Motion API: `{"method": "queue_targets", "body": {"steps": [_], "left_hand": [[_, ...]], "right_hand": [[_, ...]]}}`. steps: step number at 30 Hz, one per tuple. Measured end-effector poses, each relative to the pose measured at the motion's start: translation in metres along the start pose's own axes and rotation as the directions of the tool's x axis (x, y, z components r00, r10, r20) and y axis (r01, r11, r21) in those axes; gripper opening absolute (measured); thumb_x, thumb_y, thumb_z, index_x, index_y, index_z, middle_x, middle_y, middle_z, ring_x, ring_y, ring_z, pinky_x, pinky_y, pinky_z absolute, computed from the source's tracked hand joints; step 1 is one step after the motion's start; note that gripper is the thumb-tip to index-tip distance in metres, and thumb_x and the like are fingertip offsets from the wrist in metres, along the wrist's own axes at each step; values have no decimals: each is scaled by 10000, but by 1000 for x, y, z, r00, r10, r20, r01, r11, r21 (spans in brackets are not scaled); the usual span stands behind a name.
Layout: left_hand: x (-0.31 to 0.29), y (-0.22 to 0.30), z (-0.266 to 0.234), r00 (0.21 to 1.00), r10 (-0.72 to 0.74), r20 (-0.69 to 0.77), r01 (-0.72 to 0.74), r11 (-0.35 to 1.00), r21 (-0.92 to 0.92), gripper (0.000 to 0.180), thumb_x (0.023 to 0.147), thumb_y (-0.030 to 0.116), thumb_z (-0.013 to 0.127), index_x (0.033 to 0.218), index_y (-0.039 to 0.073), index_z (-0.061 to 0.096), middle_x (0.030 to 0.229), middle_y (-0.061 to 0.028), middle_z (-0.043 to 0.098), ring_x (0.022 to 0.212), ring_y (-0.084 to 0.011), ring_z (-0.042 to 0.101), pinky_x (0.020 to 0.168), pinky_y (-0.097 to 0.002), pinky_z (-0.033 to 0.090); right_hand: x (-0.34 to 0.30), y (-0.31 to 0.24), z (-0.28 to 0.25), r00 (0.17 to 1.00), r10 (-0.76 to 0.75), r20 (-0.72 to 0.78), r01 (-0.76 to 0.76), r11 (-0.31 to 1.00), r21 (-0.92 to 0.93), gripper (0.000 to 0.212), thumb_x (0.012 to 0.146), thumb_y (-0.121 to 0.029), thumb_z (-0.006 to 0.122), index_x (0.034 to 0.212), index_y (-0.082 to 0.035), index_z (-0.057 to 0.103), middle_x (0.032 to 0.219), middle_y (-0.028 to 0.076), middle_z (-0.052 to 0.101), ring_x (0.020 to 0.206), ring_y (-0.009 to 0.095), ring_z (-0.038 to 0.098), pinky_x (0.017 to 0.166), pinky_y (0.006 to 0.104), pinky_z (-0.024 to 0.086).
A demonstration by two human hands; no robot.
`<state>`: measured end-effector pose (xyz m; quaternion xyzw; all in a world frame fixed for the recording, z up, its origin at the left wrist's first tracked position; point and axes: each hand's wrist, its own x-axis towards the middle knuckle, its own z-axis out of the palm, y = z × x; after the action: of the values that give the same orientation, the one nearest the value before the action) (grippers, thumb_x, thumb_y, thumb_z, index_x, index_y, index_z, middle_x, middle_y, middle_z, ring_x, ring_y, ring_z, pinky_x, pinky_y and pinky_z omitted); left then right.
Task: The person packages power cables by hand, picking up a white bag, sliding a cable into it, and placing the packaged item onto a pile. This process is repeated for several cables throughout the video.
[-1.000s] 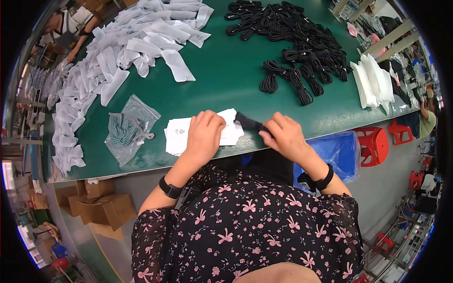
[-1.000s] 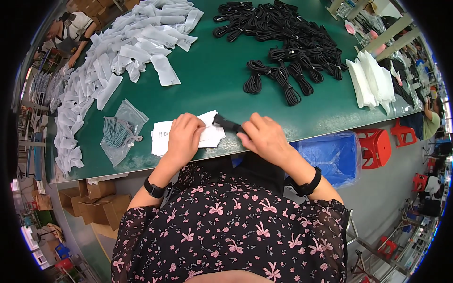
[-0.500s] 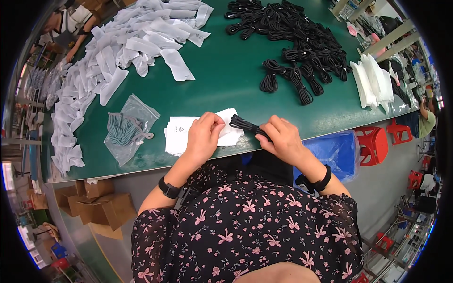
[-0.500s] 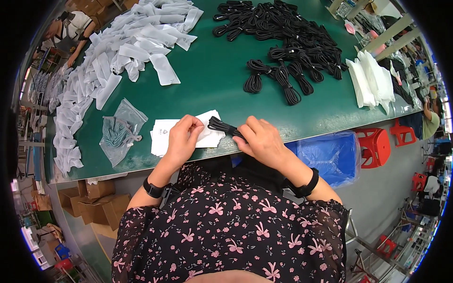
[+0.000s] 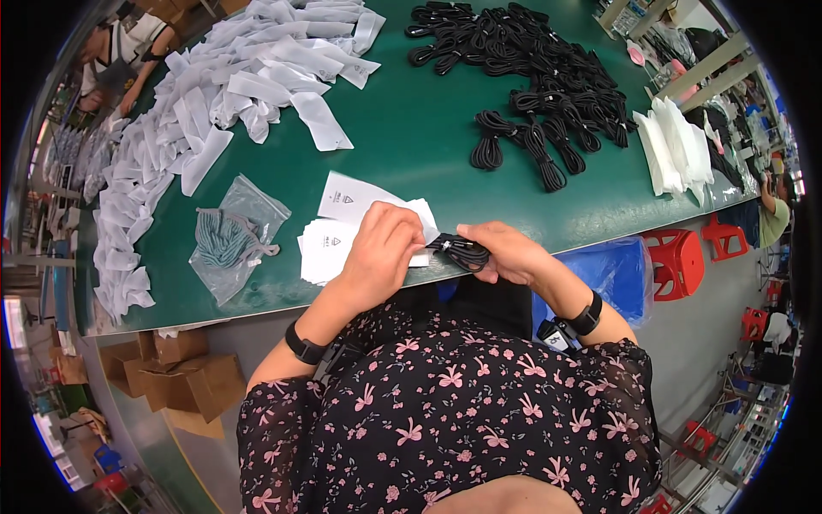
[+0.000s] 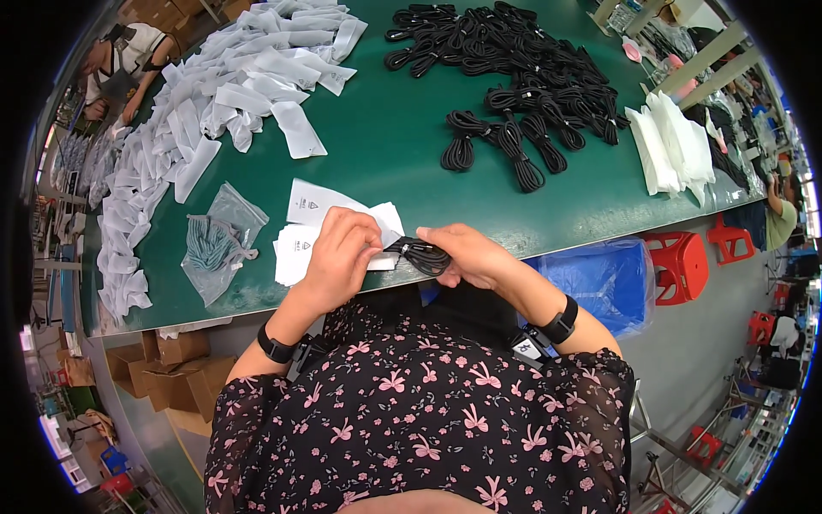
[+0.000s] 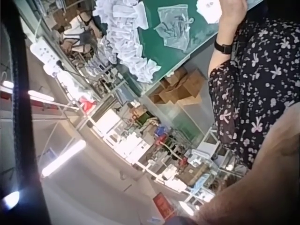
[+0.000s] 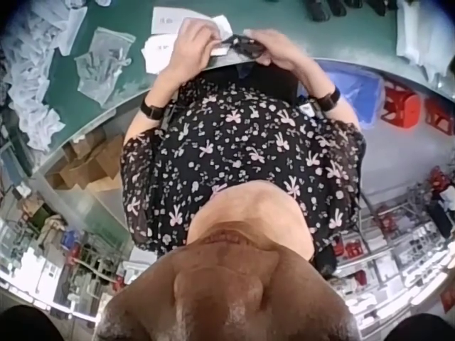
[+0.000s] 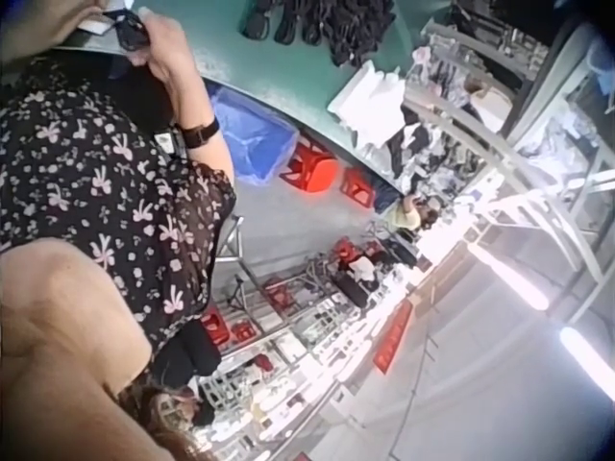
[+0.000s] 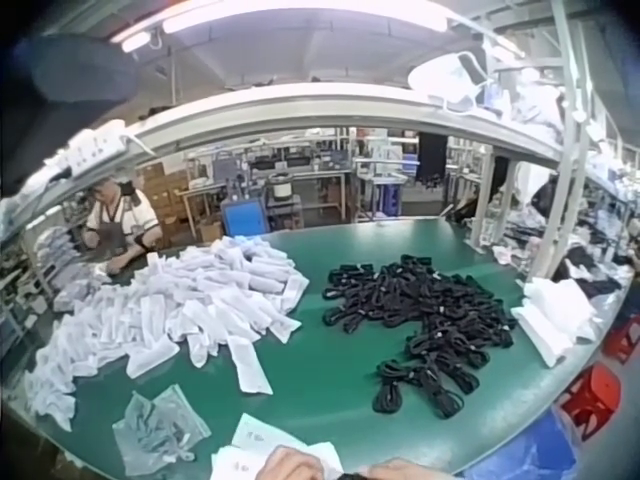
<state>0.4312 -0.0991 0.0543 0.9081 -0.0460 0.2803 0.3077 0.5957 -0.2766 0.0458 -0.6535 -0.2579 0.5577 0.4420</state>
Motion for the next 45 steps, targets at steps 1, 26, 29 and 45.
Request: {"method": "queue_targets", "body": {"steps": [1,26,29,45], "left_hand": [[2,0,-1,1000,10,1,-10,1000,-4,160,746,-50,655,844,26,554,960,-114,575,908,-322,520,774,-384,449],[33,-21,-32,830,-518,207,431,360,-828,110,966,126,583,982,17,586,1145,-70,572,997,-120,540,874,-294,458],[42,-21,-28,821,-496,282,396,140,-908,151,979,130,562,1045,-3,589,1116,-86,585,987,-142,558,854,-293,479],[79,-226,-56,444,-893,-69,449,289,-846,142,931,144,621,940,13,564,749,-63,570,592,-166,542,519,-337,453]], "right_hand": [[0,-1,4,985,-157,-72,145,978,-151,206,863,-212,699,896,-24,621,741,95,526,576,245,553,488,355,431],[28,-58,38,264,-964,32,668,159,-727,364,752,-104,821,1032,-9,610,978,96,553,774,189,564,647,292,503],[39,-55,38,236,-968,90,718,111,-688,288,790,-71,777,1026,-9,625,1006,94,555,802,176,567,665,282,497],[39,-37,15,684,-662,-306,631,747,-207,100,943,-90,603,1000,-13,630,817,14,616,668,69,553,601,223,455]]}}
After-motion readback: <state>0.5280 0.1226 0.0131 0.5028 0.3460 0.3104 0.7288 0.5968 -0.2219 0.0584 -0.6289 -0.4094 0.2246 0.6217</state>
